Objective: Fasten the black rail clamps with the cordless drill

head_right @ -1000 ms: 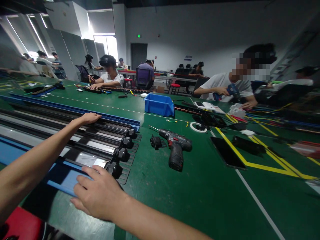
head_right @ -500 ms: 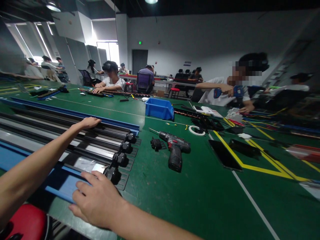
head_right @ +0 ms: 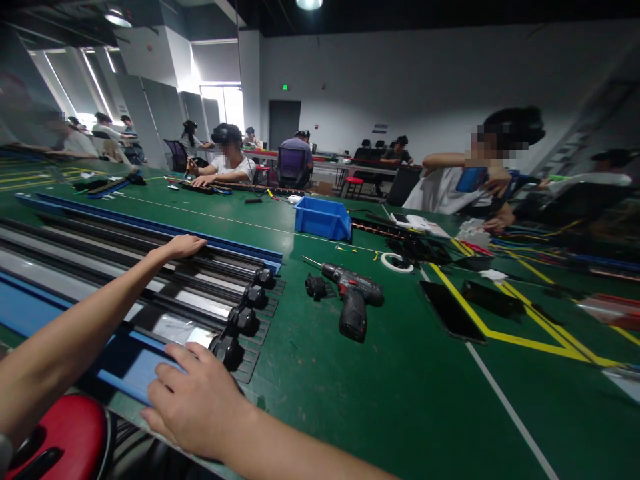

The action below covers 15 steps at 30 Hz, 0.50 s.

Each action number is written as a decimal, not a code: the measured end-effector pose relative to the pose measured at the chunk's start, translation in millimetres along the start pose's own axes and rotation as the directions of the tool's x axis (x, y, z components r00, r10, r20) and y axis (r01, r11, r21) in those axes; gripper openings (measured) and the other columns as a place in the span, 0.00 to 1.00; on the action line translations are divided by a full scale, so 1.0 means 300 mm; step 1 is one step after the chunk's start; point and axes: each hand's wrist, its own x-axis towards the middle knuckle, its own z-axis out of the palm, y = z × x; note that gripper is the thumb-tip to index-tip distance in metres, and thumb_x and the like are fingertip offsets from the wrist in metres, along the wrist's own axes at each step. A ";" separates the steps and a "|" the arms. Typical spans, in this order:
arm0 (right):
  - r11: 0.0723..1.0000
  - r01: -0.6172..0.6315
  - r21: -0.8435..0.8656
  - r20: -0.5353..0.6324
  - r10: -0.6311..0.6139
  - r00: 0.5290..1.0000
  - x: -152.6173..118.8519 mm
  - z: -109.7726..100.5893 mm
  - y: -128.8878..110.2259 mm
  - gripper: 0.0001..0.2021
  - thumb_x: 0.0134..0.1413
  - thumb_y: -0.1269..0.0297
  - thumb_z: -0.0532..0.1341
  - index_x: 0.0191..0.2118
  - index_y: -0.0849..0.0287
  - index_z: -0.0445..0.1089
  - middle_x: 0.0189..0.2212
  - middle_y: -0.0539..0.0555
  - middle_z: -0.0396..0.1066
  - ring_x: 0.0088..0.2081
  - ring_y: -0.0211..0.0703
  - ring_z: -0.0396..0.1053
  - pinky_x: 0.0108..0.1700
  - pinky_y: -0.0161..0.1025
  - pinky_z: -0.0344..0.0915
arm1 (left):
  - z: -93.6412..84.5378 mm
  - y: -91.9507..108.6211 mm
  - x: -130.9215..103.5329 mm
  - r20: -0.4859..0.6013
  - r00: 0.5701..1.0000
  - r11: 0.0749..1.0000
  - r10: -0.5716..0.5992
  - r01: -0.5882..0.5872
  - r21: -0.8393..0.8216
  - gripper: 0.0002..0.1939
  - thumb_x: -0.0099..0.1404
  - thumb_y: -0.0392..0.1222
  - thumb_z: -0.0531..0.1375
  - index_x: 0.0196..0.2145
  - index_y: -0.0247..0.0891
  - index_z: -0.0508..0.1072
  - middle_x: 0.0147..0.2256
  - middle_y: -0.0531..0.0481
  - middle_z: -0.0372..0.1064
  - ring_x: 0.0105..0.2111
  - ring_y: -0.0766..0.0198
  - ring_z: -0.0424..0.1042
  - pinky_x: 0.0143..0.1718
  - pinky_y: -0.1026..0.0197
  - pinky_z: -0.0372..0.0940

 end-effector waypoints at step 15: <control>1.000 -0.001 0.007 0.005 0.001 1.000 0.001 0.006 -0.043 0.17 0.68 0.54 0.52 0.47 0.62 0.69 0.49 0.57 0.73 0.63 0.54 0.56 0.63 0.50 0.54 | 0.004 -0.007 -0.045 -0.023 0.999 1.000 0.028 -0.028 0.012 0.35 0.68 0.55 0.36 0.47 0.38 0.78 0.51 0.37 0.74 0.51 0.45 0.72 0.49 0.54 0.63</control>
